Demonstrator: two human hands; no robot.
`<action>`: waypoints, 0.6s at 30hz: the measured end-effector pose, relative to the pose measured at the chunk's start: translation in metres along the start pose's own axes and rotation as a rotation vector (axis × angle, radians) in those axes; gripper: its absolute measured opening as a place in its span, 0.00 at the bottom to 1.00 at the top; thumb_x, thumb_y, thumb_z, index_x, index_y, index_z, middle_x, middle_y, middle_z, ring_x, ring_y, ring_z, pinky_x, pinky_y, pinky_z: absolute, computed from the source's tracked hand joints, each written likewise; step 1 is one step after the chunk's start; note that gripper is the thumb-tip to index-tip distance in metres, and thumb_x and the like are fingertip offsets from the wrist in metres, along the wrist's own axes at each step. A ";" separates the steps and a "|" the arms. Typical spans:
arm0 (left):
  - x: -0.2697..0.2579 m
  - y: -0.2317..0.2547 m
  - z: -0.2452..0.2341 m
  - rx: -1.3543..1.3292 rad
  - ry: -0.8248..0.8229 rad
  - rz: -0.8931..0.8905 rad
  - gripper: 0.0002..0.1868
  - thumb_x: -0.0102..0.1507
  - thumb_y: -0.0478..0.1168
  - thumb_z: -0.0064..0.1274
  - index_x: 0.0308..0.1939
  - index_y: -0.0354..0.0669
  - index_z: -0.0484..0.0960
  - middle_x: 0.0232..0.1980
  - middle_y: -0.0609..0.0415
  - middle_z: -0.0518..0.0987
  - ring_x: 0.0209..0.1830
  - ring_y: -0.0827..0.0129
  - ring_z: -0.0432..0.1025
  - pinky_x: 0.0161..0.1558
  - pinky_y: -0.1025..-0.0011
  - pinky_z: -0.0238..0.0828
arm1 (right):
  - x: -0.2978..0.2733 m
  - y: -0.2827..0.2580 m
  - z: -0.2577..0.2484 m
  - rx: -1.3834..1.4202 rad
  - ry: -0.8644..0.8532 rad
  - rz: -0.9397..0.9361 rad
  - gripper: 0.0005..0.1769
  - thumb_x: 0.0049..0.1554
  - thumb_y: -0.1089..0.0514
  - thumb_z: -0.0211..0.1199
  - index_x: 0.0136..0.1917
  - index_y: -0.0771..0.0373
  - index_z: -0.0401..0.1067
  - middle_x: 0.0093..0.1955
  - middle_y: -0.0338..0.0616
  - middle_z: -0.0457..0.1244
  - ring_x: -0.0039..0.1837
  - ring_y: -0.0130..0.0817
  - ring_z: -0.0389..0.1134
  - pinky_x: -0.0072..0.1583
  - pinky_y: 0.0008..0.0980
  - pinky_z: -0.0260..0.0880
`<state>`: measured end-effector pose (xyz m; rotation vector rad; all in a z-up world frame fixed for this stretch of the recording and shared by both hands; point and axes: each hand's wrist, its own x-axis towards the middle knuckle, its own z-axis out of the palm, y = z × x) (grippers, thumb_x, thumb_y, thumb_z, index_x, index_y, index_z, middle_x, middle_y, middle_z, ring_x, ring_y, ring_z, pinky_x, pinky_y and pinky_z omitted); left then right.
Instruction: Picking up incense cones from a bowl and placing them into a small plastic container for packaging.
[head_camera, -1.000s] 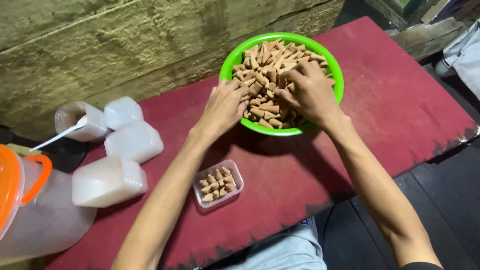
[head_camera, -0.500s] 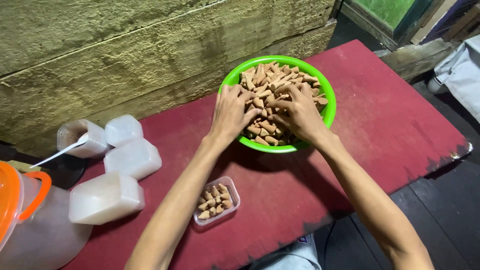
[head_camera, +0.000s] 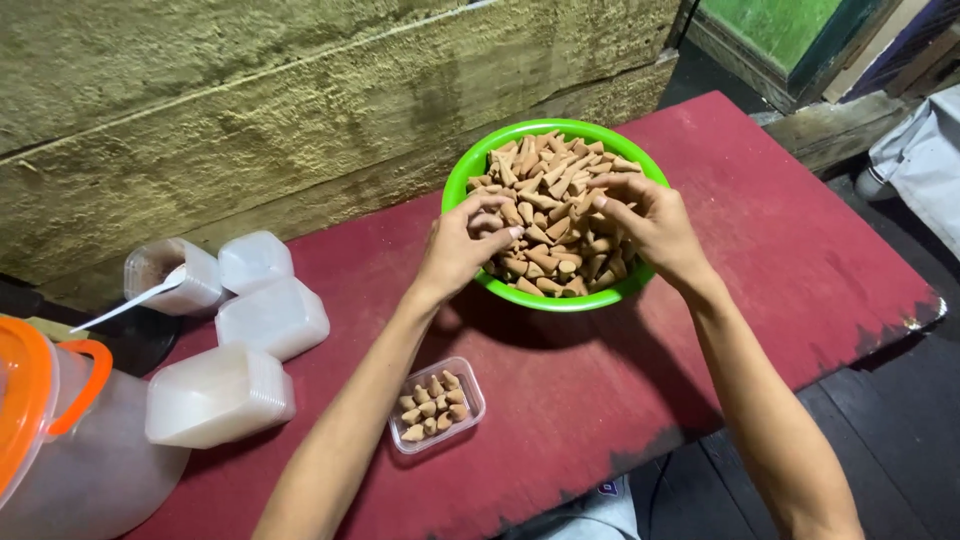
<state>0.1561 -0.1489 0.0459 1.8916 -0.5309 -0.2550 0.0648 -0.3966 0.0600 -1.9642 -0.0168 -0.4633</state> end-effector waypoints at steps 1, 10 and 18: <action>0.001 -0.003 0.000 0.001 0.001 -0.001 0.24 0.55 0.49 0.66 0.55 0.62 0.83 0.39 0.63 0.87 0.35 0.77 0.81 0.39 0.76 0.79 | 0.004 0.006 0.001 0.002 -0.001 0.000 0.16 0.62 0.57 0.66 0.64 0.57 0.77 0.48 0.43 0.70 0.52 0.30 0.67 0.53 0.34 0.69; 0.000 -0.006 0.005 0.141 0.043 0.038 0.19 0.55 0.45 0.64 0.50 0.57 0.85 0.38 0.60 0.88 0.34 0.69 0.82 0.35 0.70 0.78 | 0.033 0.053 0.023 -0.540 0.119 -0.389 0.22 0.52 0.55 0.75 0.61 0.52 0.79 0.52 0.48 0.65 0.54 0.50 0.66 0.55 0.46 0.71; -0.007 0.010 0.021 0.619 0.075 0.321 0.21 0.57 0.52 0.67 0.50 0.53 0.81 0.46 0.53 0.75 0.52 0.53 0.72 0.52 0.56 0.70 | 0.031 0.049 0.033 -0.773 -0.069 -0.571 0.08 0.51 0.49 0.74 0.42 0.49 0.77 0.48 0.39 0.63 0.54 0.43 0.61 0.53 0.42 0.65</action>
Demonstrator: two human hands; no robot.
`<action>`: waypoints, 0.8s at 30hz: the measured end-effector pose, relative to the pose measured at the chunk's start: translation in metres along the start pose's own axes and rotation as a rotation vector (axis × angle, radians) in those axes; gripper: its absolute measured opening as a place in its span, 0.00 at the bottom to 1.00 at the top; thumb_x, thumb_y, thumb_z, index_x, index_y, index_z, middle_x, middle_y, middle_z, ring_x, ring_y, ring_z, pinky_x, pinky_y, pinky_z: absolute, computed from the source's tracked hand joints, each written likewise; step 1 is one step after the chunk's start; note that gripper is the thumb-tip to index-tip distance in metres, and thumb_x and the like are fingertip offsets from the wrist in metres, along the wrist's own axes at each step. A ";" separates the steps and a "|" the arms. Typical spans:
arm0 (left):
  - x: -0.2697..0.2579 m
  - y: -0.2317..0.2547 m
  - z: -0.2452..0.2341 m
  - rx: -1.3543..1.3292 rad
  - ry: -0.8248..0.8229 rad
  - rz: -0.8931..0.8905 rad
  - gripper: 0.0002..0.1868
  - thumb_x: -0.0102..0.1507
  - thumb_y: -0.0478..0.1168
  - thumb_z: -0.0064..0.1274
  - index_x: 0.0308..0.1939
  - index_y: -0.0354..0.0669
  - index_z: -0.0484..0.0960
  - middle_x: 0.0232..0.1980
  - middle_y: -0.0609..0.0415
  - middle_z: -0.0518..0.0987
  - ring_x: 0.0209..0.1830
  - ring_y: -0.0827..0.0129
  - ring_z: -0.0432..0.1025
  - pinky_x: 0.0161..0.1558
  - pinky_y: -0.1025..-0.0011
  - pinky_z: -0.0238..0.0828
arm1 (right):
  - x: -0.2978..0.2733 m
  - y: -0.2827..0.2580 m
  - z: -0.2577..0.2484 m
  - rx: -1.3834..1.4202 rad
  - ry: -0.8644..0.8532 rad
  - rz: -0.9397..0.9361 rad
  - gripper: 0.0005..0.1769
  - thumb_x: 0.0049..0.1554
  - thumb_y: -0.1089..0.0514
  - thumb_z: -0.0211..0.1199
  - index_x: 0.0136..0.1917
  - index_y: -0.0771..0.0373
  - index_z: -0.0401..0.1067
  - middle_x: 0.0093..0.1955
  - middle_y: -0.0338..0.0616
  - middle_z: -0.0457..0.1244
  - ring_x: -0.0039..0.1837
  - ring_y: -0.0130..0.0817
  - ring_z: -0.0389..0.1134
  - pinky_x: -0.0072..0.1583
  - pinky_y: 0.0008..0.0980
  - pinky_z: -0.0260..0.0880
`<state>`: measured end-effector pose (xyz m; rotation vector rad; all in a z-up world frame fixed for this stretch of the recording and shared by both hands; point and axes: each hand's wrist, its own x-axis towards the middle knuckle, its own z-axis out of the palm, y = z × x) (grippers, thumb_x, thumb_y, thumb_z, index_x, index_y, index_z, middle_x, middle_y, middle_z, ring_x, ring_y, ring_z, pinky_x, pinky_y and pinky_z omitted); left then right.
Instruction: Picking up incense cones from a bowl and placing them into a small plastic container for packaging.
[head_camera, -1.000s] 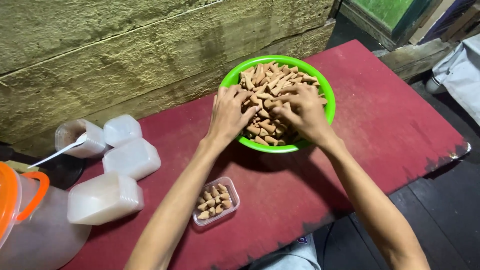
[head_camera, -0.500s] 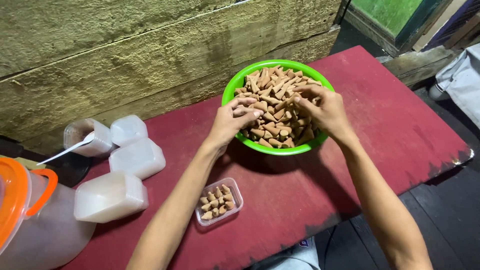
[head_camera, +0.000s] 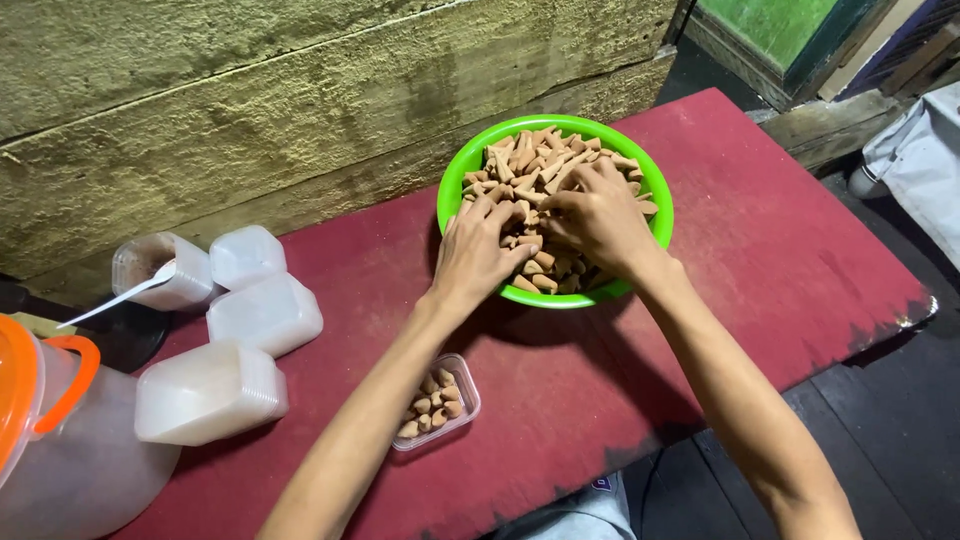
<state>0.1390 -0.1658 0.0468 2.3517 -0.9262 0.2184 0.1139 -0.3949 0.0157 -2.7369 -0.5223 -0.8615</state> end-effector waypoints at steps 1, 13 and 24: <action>0.002 -0.005 0.006 0.001 0.001 0.000 0.21 0.57 0.52 0.67 0.50 0.53 0.81 0.46 0.53 0.75 0.52 0.53 0.72 0.52 0.56 0.70 | 0.004 -0.004 -0.004 0.000 0.001 -0.001 0.08 0.51 0.49 0.74 0.42 0.49 0.77 0.48 0.39 0.63 0.54 0.43 0.61 0.53 0.42 0.65; -0.001 -0.006 0.018 0.274 -0.061 0.149 0.12 0.62 0.48 0.60 0.39 0.44 0.80 0.48 0.51 0.68 0.52 0.55 0.64 0.49 0.61 0.65 | 0.016 0.022 -0.014 0.129 0.054 0.100 0.07 0.57 0.54 0.67 0.48 0.55 0.74 0.40 0.40 0.68 0.49 0.48 0.69 0.49 0.46 0.70; -0.007 -0.032 -0.002 -0.291 0.024 -0.120 0.13 0.58 0.43 0.66 0.42 0.45 0.80 0.39 0.48 0.83 0.41 0.57 0.79 0.43 0.63 0.75 | 0.022 -0.008 0.015 -0.215 -0.039 -0.175 0.10 0.52 0.58 0.63 0.39 0.40 0.80 0.59 0.42 0.59 0.57 0.45 0.56 0.49 0.37 0.61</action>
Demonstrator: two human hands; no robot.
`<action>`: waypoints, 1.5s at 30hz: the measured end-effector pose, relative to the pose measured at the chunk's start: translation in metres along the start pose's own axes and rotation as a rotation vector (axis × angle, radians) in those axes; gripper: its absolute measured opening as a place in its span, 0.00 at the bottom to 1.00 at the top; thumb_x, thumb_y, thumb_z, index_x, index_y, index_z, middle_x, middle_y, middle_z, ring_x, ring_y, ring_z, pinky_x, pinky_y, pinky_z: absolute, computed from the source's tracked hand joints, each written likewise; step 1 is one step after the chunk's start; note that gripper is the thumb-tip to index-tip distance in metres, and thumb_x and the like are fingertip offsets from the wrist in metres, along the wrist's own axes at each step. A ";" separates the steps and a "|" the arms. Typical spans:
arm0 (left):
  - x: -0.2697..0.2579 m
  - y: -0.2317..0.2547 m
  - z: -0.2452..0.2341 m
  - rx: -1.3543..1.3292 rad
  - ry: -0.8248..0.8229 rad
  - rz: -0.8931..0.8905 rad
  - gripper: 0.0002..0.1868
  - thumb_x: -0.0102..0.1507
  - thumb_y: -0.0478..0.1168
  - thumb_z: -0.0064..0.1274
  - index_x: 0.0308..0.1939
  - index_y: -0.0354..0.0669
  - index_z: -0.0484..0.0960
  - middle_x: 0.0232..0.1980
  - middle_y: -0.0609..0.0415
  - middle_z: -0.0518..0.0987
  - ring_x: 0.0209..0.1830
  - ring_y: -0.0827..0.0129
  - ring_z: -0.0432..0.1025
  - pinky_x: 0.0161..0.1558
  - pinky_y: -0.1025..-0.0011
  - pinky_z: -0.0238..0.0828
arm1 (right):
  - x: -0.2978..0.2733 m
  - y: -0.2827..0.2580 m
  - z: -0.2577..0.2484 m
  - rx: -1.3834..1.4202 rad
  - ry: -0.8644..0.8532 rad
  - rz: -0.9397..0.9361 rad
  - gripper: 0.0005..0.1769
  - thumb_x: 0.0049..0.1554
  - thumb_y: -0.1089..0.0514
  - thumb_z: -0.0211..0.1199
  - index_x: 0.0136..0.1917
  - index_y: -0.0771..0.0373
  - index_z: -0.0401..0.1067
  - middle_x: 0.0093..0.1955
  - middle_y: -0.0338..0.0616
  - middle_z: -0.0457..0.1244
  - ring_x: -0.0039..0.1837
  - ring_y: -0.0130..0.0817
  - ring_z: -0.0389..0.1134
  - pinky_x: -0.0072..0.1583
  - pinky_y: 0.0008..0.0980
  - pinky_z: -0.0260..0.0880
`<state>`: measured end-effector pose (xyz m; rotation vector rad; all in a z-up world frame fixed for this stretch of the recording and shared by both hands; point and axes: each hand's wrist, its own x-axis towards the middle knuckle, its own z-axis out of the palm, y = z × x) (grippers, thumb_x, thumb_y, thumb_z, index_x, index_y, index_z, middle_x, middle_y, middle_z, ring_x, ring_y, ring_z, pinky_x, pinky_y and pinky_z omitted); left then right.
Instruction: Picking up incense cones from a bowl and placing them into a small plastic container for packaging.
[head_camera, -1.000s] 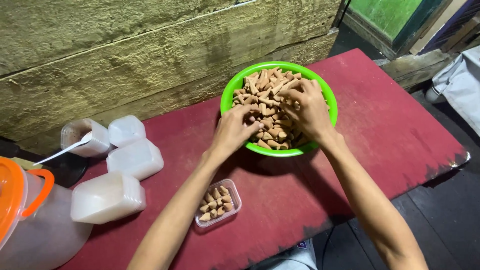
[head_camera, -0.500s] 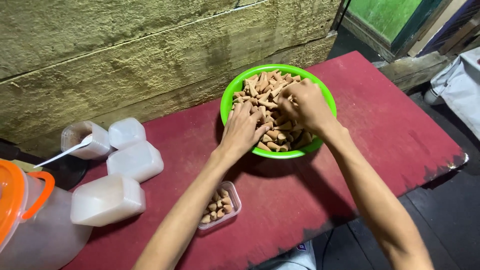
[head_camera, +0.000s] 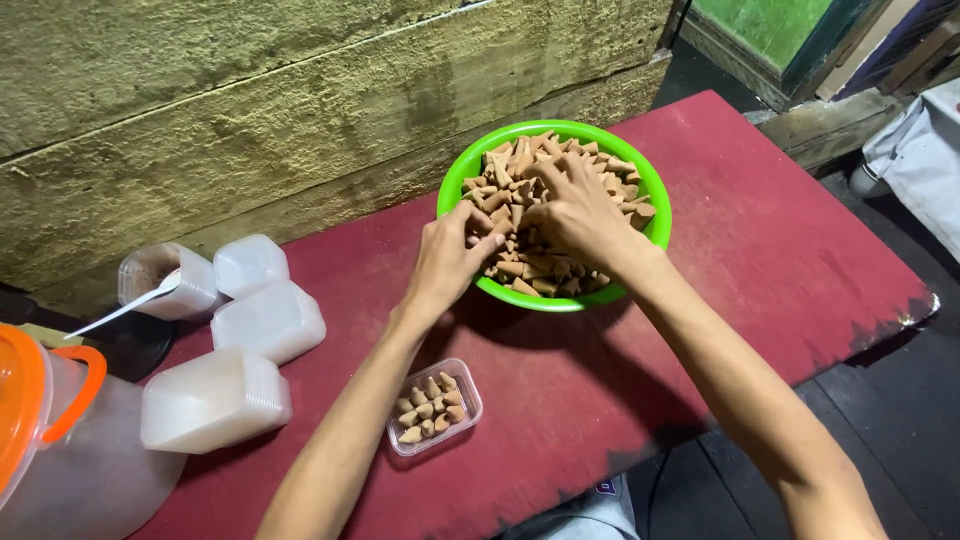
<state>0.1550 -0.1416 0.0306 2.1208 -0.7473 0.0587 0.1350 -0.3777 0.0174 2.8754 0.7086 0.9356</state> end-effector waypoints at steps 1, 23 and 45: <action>0.001 -0.001 -0.005 0.000 0.003 -0.001 0.13 0.58 0.43 0.66 0.42 0.45 0.80 0.39 0.48 0.83 0.41 0.57 0.79 0.43 0.63 0.75 | 0.004 -0.003 -0.009 0.001 0.001 -0.003 0.10 0.52 0.58 0.63 0.39 0.40 0.80 0.59 0.42 0.59 0.57 0.45 0.56 0.49 0.37 0.61; -0.097 0.033 -0.063 -0.890 -0.069 -0.220 0.20 0.64 0.39 0.59 0.61 0.41 0.81 0.51 0.49 0.82 0.46 0.74 0.74 0.44 0.81 0.71 | -0.034 -0.085 -0.072 2.052 0.204 0.899 0.21 0.62 0.64 0.59 0.68 0.68 0.70 0.49 0.45 0.68 0.51 0.33 0.72 0.54 0.34 0.76; -0.213 -0.007 -0.092 0.027 0.055 -0.211 0.16 0.57 0.40 0.64 0.49 0.60 0.88 0.43 0.66 0.86 0.36 0.74 0.76 0.42 0.75 0.71 | -0.021 -0.197 -0.082 0.999 -0.314 0.299 0.13 0.54 0.59 0.69 0.53 0.62 0.79 0.41 0.46 0.68 0.45 0.42 0.71 0.46 0.35 0.74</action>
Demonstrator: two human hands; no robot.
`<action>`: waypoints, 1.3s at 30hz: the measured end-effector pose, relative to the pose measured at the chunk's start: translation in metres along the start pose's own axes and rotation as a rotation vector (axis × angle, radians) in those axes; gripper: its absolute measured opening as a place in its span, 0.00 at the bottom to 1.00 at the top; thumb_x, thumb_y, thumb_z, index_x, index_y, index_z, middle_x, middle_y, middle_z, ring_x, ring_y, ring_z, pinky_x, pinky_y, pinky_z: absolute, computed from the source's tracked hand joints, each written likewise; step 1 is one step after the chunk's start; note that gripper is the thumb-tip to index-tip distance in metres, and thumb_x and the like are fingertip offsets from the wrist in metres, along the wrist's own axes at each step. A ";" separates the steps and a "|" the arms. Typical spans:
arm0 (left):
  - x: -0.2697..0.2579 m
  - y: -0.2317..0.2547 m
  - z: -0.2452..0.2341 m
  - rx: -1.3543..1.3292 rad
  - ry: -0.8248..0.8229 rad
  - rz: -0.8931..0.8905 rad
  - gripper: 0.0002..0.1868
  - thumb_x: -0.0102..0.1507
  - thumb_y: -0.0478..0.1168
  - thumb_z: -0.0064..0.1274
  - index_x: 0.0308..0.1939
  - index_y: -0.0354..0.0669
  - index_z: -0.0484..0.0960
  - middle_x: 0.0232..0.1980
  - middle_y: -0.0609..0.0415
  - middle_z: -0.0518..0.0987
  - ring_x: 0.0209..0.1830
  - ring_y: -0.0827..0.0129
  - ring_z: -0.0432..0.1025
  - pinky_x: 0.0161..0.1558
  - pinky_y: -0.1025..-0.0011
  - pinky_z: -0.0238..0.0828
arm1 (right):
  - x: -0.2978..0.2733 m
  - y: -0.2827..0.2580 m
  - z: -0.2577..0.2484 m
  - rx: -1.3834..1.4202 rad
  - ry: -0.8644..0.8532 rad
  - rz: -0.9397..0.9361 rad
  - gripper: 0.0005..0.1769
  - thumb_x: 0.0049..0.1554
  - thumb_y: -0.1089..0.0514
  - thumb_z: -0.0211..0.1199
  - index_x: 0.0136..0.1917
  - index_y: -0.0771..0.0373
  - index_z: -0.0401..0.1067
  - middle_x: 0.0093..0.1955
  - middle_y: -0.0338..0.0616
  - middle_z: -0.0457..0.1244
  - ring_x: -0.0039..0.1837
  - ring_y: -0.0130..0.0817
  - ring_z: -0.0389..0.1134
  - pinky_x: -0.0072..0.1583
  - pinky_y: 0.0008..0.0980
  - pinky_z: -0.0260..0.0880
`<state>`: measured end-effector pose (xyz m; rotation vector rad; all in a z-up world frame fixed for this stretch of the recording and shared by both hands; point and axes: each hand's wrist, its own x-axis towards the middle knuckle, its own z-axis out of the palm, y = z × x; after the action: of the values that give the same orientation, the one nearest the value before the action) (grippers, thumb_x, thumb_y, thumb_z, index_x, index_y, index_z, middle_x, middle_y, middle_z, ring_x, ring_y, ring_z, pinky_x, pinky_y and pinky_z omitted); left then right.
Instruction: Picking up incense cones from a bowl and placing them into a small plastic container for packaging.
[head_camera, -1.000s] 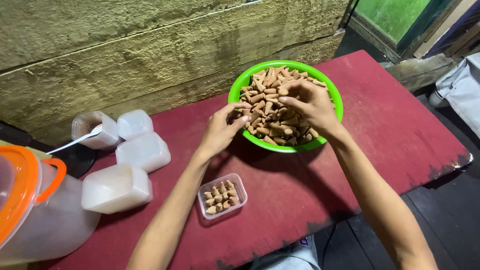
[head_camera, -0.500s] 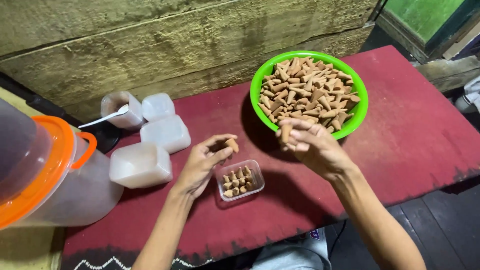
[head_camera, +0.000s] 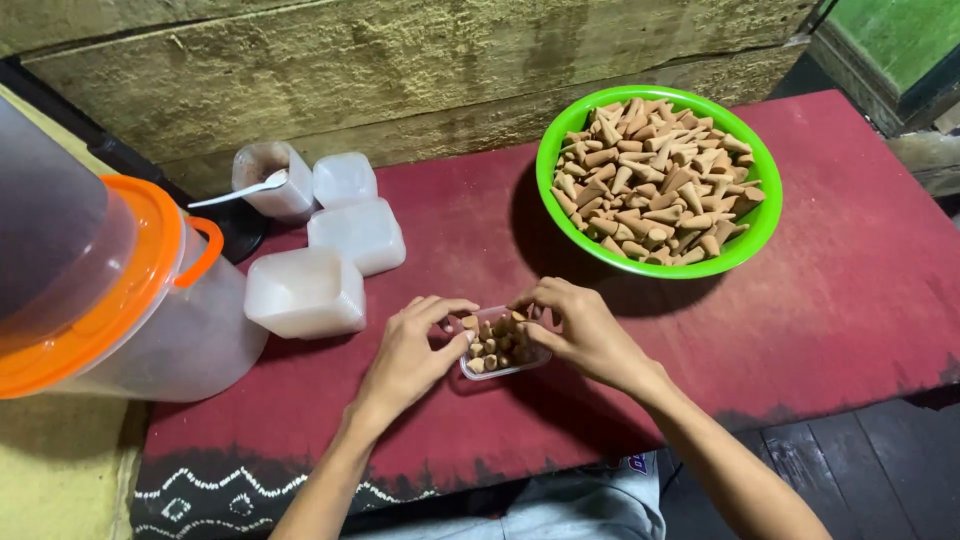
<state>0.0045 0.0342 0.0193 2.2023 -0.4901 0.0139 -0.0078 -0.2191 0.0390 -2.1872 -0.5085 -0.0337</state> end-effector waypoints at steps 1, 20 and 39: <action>-0.001 0.005 0.000 -0.003 0.001 -0.006 0.16 0.57 0.40 0.64 0.49 0.60 0.88 0.43 0.66 0.86 0.36 0.74 0.76 0.42 0.75 0.71 | 0.002 -0.002 0.001 0.000 -0.006 0.002 0.13 0.54 0.59 0.69 0.53 0.62 0.79 0.41 0.46 0.68 0.45 0.42 0.71 0.46 0.35 0.74; -0.007 -0.012 0.022 0.336 0.010 0.176 0.09 0.56 0.46 0.59 0.39 0.52 0.81 0.39 0.61 0.76 0.45 0.64 0.69 0.45 0.66 0.63 | 0.011 0.034 0.038 -0.417 -0.025 -0.262 0.10 0.54 0.52 0.68 0.42 0.56 0.69 0.39 0.41 0.61 0.48 0.39 0.65 0.48 0.33 0.70; -0.001 -0.007 0.020 0.220 -0.072 0.013 0.14 0.52 0.47 0.60 0.41 0.53 0.85 0.41 0.57 0.73 0.47 0.59 0.67 0.47 0.62 0.66 | 0.007 0.013 0.036 -0.446 0.031 -0.242 0.11 0.50 0.51 0.71 0.43 0.56 0.74 0.42 0.41 0.65 0.50 0.42 0.62 0.50 0.37 0.64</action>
<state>0.0025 0.0233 0.0010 2.4215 -0.5653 -0.0045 -0.0026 -0.1959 0.0076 -2.5366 -0.8069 -0.3403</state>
